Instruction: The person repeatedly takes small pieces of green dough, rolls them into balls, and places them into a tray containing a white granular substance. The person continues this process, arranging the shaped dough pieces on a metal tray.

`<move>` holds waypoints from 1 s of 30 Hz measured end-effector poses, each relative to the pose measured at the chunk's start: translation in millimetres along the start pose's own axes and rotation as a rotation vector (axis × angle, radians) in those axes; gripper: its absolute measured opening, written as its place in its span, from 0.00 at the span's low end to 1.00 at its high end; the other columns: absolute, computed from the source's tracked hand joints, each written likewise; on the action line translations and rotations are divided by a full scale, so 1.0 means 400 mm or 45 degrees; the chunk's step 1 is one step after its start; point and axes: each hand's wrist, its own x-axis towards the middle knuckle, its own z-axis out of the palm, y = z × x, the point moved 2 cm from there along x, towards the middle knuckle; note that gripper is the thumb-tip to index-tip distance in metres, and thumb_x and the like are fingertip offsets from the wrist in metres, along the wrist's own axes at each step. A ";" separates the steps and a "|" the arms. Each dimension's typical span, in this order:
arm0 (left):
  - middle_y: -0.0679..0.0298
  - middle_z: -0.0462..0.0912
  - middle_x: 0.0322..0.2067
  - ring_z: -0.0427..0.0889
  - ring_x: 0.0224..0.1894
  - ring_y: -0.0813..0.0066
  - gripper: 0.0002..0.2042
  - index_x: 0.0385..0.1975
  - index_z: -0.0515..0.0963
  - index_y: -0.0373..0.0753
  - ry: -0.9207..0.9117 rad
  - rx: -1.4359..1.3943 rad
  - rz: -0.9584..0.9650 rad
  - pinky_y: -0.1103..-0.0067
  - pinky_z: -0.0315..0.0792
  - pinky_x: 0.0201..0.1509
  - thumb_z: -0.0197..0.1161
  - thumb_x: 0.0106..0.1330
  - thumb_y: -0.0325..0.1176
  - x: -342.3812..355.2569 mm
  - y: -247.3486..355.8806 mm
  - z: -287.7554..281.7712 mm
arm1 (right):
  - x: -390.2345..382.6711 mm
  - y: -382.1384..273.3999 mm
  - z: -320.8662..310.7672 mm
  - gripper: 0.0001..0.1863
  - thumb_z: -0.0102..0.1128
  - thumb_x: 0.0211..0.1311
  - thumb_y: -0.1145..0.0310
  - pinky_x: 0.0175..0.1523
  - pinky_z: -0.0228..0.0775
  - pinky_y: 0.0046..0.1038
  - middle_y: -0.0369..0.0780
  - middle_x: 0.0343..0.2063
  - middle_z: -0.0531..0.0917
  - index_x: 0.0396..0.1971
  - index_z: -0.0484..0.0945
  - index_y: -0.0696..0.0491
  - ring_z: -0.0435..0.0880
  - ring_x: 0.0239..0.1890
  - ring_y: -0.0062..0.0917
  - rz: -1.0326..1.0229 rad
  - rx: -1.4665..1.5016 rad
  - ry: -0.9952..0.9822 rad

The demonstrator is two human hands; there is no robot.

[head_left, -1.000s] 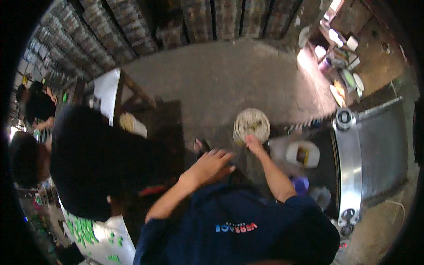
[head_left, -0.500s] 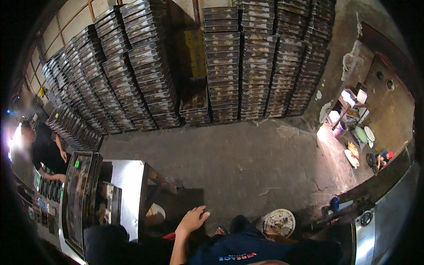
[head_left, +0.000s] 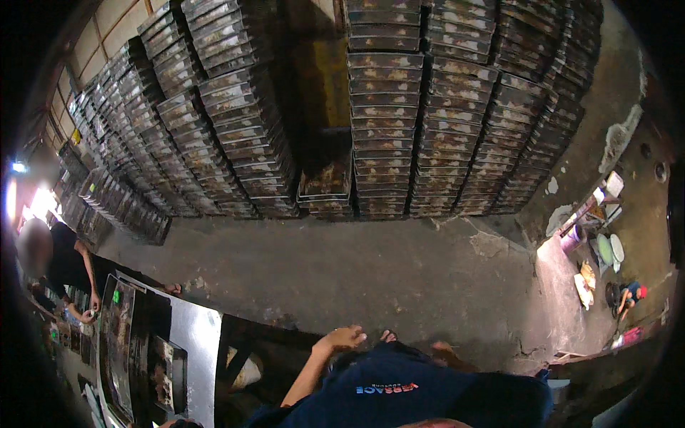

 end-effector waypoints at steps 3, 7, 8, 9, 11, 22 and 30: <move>0.45 0.79 0.53 0.76 0.58 0.45 0.28 0.59 0.72 0.36 0.120 -0.225 0.001 0.60 0.70 0.60 0.52 0.72 0.56 0.098 -0.022 -0.078 | 0.144 -0.211 -0.210 0.16 0.52 0.63 0.60 0.32 0.71 0.38 0.40 0.21 0.80 0.20 0.79 0.52 0.78 0.26 0.36 -0.118 -0.115 0.162; 0.46 0.80 0.52 0.77 0.58 0.46 0.29 0.60 0.71 0.36 0.266 -0.302 -0.120 0.61 0.71 0.59 0.54 0.71 0.56 0.232 -0.076 -0.153 | 0.209 -0.626 -0.429 0.13 0.56 0.69 0.61 0.46 0.73 0.29 0.36 0.39 0.83 0.48 0.78 0.50 0.80 0.40 0.23 -0.616 0.233 0.287; 0.46 0.80 0.52 0.77 0.57 0.47 0.30 0.60 0.71 0.36 0.266 -0.286 -0.134 0.62 0.71 0.59 0.54 0.70 0.55 0.265 -0.099 -0.177 | 0.190 -0.749 -0.460 0.14 0.56 0.70 0.62 0.47 0.73 0.28 0.35 0.39 0.83 0.50 0.78 0.50 0.80 0.41 0.22 -0.717 0.355 0.225; 0.47 0.80 0.52 0.78 0.57 0.48 0.30 0.61 0.71 0.36 0.262 -0.261 -0.136 0.62 0.71 0.59 0.55 0.70 0.55 0.306 -0.112 -0.210 | 0.173 -0.855 -0.496 0.15 0.56 0.70 0.62 0.47 0.73 0.27 0.35 0.39 0.83 0.52 0.77 0.51 0.80 0.41 0.21 -0.779 0.407 0.122; 0.49 0.83 0.47 0.81 0.53 0.51 0.28 0.59 0.73 0.36 0.304 -0.387 -0.123 0.64 0.73 0.55 0.58 0.69 0.52 0.380 -0.114 -0.298 | 0.160 -1.028 -0.549 0.16 0.55 0.71 0.62 0.47 0.73 0.27 0.35 0.40 0.83 0.53 0.76 0.52 0.80 0.40 0.20 -0.895 0.434 0.010; 0.56 0.84 0.23 0.84 0.25 0.73 0.14 0.54 0.76 0.36 0.898 -0.230 0.505 0.74 0.77 0.32 0.51 0.77 0.34 0.730 0.169 -1.247 | 0.320 -1.416 -0.843 0.20 0.55 0.74 0.58 0.58 0.70 0.30 0.40 0.49 0.82 0.58 0.73 0.54 0.79 0.53 0.24 -1.090 0.134 -0.308; 0.54 0.84 0.43 0.83 0.49 0.59 0.15 0.56 0.75 0.36 1.021 0.097 1.180 0.70 0.74 0.55 0.53 0.73 0.30 0.893 0.605 -1.732 | 0.231 -1.584 -1.389 0.20 0.54 0.74 0.56 0.55 0.71 0.28 0.40 0.49 0.82 0.58 0.74 0.52 0.80 0.49 0.25 -1.200 0.222 0.163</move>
